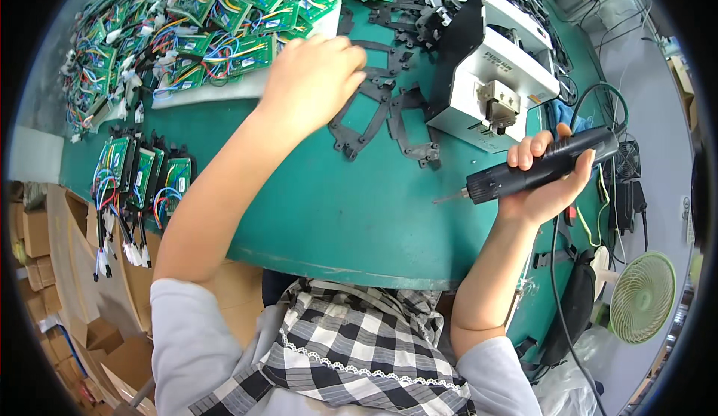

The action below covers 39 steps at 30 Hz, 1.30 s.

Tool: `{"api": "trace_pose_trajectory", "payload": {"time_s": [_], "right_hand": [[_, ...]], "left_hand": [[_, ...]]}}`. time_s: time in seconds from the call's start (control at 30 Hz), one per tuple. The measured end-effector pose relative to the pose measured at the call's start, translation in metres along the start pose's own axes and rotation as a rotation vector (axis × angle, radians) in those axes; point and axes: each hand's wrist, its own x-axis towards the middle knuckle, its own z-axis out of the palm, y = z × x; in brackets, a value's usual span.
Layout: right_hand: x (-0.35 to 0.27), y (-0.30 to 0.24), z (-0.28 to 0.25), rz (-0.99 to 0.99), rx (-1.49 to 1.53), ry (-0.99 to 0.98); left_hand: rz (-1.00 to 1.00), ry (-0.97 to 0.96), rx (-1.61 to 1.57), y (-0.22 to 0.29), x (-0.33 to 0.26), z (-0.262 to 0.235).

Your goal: The person repeatedly picks up green circuit boards with attached wires and black plastic frames from a pile on a green workbench. Using a black electric screwdriver, they fasten the boards into the frames and place the assembled units into a white jig. This process is repeated continuously throughout the clip.

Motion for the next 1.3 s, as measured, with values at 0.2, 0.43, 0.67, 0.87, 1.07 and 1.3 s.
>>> {"api": "trace_pose_trajectory", "payload": {"time_s": [0.2, 0.43, 0.67, 0.87, 1.07, 1.3], "right_hand": [[0.001, -0.009, -0.005, 0.011, 0.042, 0.089], [0.001, -0.006, -0.002, 0.010, 0.021, 0.062], [0.004, -0.015, -0.009, -0.039, 0.043, 0.096], [0.003, -0.015, -0.004, -0.011, 0.075, 0.103], [0.003, -0.012, -0.004, 0.066, 0.198, 0.086], [0.002, -0.019, -0.008, 0.042, 0.225, 0.104]], "left_hand": [[-0.193, 0.003, 0.060, 0.011, 0.108, 0.085], [-0.338, -0.154, 0.082, 0.004, 0.144, 0.113], [-0.226, -0.379, 0.273, -0.014, 0.140, 0.051], [-0.288, -0.187, 0.053, -0.011, 0.207, 0.089], [-0.356, -0.210, -0.020, -0.023, 0.250, 0.152], [-0.138, -0.523, 0.132, -0.035, 0.230, 0.113]]}}
